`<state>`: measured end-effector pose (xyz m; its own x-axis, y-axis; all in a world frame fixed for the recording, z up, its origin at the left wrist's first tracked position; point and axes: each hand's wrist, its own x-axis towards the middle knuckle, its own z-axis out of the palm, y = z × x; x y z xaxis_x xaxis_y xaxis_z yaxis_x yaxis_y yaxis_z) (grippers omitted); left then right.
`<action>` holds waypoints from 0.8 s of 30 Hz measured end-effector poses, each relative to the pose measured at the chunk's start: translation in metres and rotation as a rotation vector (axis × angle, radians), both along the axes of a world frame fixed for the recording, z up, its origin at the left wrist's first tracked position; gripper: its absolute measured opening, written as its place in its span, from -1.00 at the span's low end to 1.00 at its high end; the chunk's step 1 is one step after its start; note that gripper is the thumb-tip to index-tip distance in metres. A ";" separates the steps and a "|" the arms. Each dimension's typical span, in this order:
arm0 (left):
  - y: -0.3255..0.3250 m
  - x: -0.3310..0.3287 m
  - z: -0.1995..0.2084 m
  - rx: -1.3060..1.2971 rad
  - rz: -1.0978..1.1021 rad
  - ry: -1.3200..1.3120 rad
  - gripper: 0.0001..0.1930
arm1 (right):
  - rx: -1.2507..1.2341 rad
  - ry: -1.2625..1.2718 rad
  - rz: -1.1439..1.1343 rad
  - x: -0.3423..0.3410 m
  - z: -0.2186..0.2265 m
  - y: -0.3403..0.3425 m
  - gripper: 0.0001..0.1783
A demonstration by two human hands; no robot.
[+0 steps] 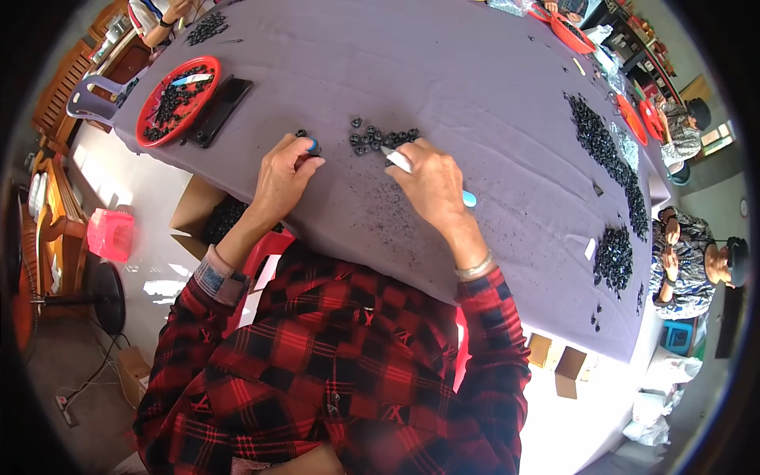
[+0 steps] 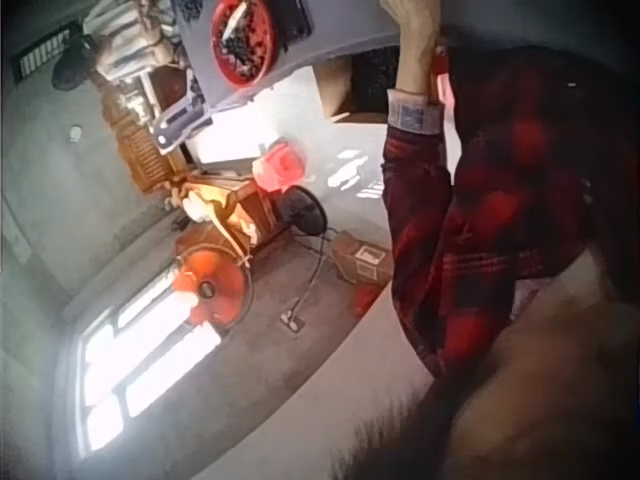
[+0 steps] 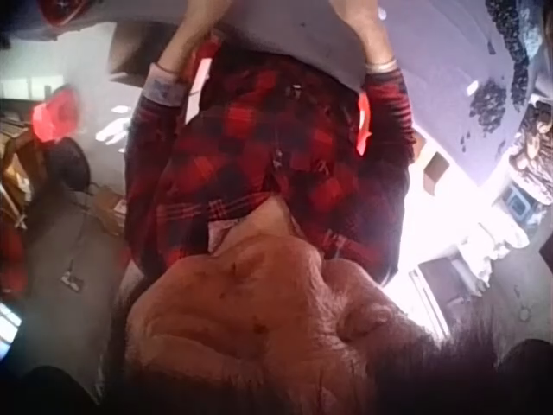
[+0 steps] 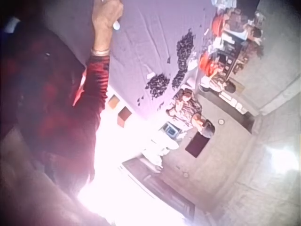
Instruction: The person trims small black plastic pieces with a small utility knife and arranges them into groups on the table by hand.
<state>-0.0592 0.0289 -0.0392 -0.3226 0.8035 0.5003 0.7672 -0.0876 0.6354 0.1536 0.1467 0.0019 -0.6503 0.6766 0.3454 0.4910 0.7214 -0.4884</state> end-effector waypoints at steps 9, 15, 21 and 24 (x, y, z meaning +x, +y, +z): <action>-0.011 0.025 0.018 0.093 -0.019 -0.124 -0.76 | 0.021 0.039 0.053 -0.008 -0.001 -0.009 -0.79; -0.018 0.050 0.042 -0.271 -0.508 -1.080 -0.81 | -0.322 0.336 0.246 0.006 0.024 -0.051 -0.75; -0.021 0.059 0.038 -0.281 -0.690 -1.337 -0.84 | -0.335 0.381 0.277 0.010 0.024 -0.056 -0.74; -0.023 0.061 0.038 -0.276 -0.711 -1.488 -0.82 | -0.417 0.458 0.293 0.009 0.025 -0.060 -0.75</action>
<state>0.0016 0.0061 -0.0016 0.0884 0.9943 -0.0588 -0.6189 0.1012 0.7789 0.1623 0.0863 0.0265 -0.6771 0.6314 0.3780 -0.0182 0.4991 -0.8664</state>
